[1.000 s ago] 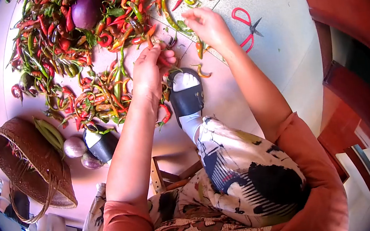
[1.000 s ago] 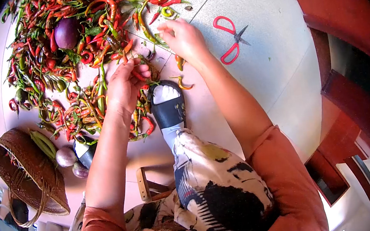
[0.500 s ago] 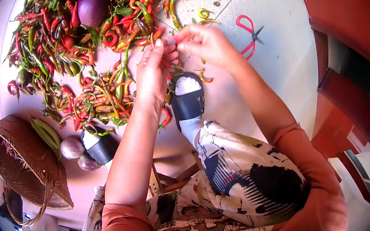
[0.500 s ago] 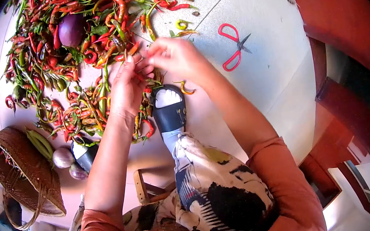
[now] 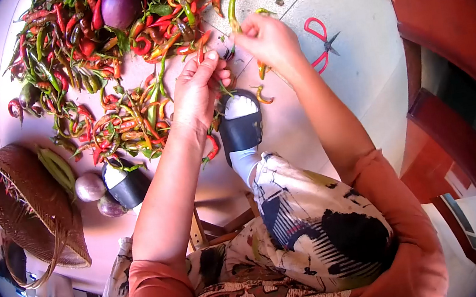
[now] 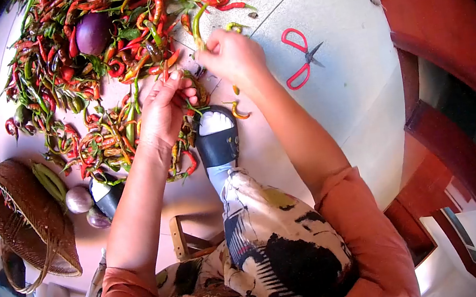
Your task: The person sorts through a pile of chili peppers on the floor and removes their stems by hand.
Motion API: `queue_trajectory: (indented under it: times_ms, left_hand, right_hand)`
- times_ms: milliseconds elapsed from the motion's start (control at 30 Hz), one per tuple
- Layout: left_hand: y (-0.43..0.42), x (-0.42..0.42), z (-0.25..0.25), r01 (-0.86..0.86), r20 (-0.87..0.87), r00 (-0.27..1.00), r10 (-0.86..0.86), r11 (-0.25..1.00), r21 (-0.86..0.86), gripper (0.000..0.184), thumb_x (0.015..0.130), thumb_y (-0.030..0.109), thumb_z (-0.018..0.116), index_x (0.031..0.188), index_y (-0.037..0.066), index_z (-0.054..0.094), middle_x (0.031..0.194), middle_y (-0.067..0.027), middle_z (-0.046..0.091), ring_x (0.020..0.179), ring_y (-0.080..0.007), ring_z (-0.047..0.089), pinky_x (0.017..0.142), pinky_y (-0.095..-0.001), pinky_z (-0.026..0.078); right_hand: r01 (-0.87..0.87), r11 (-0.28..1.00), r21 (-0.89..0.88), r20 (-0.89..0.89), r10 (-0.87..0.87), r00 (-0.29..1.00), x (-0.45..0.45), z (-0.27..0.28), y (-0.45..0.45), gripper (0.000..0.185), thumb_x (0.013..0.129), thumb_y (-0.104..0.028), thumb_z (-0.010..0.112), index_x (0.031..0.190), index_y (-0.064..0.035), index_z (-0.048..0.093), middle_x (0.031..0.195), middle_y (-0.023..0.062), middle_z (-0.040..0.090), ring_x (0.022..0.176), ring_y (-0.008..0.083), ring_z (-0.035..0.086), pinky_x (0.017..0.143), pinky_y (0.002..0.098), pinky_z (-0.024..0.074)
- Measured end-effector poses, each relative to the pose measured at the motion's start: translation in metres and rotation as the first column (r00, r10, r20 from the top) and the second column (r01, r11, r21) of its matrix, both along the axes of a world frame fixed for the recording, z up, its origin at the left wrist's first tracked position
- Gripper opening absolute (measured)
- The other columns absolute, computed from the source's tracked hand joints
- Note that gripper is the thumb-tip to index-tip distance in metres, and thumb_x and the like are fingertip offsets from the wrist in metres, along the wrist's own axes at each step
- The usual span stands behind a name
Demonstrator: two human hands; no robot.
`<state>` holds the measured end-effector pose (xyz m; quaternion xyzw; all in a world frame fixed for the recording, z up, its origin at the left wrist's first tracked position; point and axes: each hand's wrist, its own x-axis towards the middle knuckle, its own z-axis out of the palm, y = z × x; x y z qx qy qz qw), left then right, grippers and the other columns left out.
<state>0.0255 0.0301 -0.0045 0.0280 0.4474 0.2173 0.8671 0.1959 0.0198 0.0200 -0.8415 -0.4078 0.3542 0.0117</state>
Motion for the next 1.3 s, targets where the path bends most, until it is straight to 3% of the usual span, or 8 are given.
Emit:
queue_trajectory:
  times_ms: [167,300,567,633,767,867,1000,1300]
  left_hand:
    - [-0.003,0.004,-0.007,-0.011,-0.019,1.000,0.012,0.998,0.062,0.009,0.087,0.015,0.063,0.088,0.008,0.057,0.081,-0.0015,0.060,0.073,-0.0118,0.057,0.068,-0.0271,0.047]
    - [-0.005,-0.003,-0.005,0.023,0.081,0.996,-0.023,1.000,-0.001,0.007,0.087,0.013,0.061,0.088,0.006,0.057,0.076,-0.0044,0.060,0.072,-0.0157,0.058,0.071,-0.0282,0.047]
    - [0.000,-0.005,0.004,0.054,0.160,0.986,-0.047,0.998,-0.034,0.007,0.086,0.011,0.062,0.085,0.005,0.058,0.071,-0.0046,0.060,0.066,-0.0189,0.061,0.068,-0.0309,0.051]
    - [0.003,-0.002,0.003,0.035,0.137,0.990,-0.030,0.999,-0.040,0.012,0.083,0.008,0.065,0.092,0.003,0.057,0.077,-0.0053,0.060,0.071,-0.0197,0.062,0.069,-0.0324,0.052]
    - [0.007,0.002,0.008,0.005,0.054,0.999,-0.008,0.998,0.057,0.019,0.088,0.016,0.060,0.103,0.004,0.057,0.090,-0.0097,0.063,0.083,-0.0211,0.060,0.078,-0.0349,0.050]
    - [0.005,0.000,-0.004,-0.008,0.081,0.997,0.001,0.997,0.083,0.019,0.088,0.017,0.059,0.104,0.006,0.056,0.092,-0.0094,0.062,0.084,-0.0203,0.060,0.078,-0.0344,0.050]
    - [0.004,-0.006,0.004,0.030,0.169,0.985,-0.020,0.998,-0.056,0.022,0.086,0.010,0.061,0.108,0.006,0.056,0.079,-0.0065,0.062,0.070,-0.0168,0.061,0.067,-0.0298,0.052]
    - [0.000,-0.010,0.002,0.069,0.112,0.992,-0.061,0.995,-0.067,0.015,0.087,0.012,0.061,0.100,0.005,0.059,0.078,-0.0074,0.062,0.069,-0.0177,0.061,0.068,-0.0318,0.052]
  right_hand:
    - [-0.156,0.981,0.115,-0.320,0.185,0.929,0.002,0.010,-0.022,0.030,0.073,-0.037,0.069,0.088,-0.0110,0.066,0.086,0.0081,0.066,0.080,0.0247,0.064,0.071,0.0363,0.0497]
    - [-0.134,0.941,0.311,0.333,0.024,0.943,0.066,-0.030,0.011,0.020,0.077,-0.027,0.068,0.095,-0.0174,0.066,0.093,0.0063,0.060,0.083,0.0225,0.062,0.070,0.0345,0.0489]
    - [-0.259,0.928,0.266,0.394,0.141,0.908,0.071,-0.036,0.003,0.016,0.074,-0.024,0.068,0.087,-0.0147,0.066,0.089,0.0071,0.061,0.080,0.0253,0.063,0.070,0.0374,0.0502]
    - [0.117,0.976,0.182,-0.047,-0.111,0.993,0.060,-0.013,-0.002,0.018,0.074,-0.023,0.069,0.089,-0.0117,0.066,0.087,0.0085,0.065,0.080,0.0221,0.063,0.069,0.0334,0.0495]
    - [0.116,0.987,0.109,-0.663,-0.015,0.749,0.033,0.001,-0.011,0.027,0.078,-0.024,0.070,0.099,-0.0081,0.065,0.085,0.0054,0.064,0.073,0.0076,0.057,0.067,0.0228,0.0457]
    - [-0.067,0.909,0.411,0.043,0.053,0.998,0.045,-0.021,0.017,0.022,0.077,-0.027,0.066,0.096,-0.0155,0.066,0.089,0.0085,0.062,0.078,0.0250,0.062,0.071,0.0347,0.0492]
    - [-0.283,0.857,0.430,0.334,0.140,0.932,0.053,-0.046,0.042,0.025,0.075,-0.032,0.068,0.094,-0.0173,0.062,0.088,0.0089,0.060,0.078,0.0306,0.062,0.068,0.0413,0.0497]
    - [-0.295,0.880,0.372,0.232,0.220,0.948,0.042,-0.057,-0.008,0.024,0.077,-0.029,0.068,0.094,-0.0129,0.060,0.083,0.0088,0.061,0.071,0.0280,0.062,0.062,0.0387,0.0491]
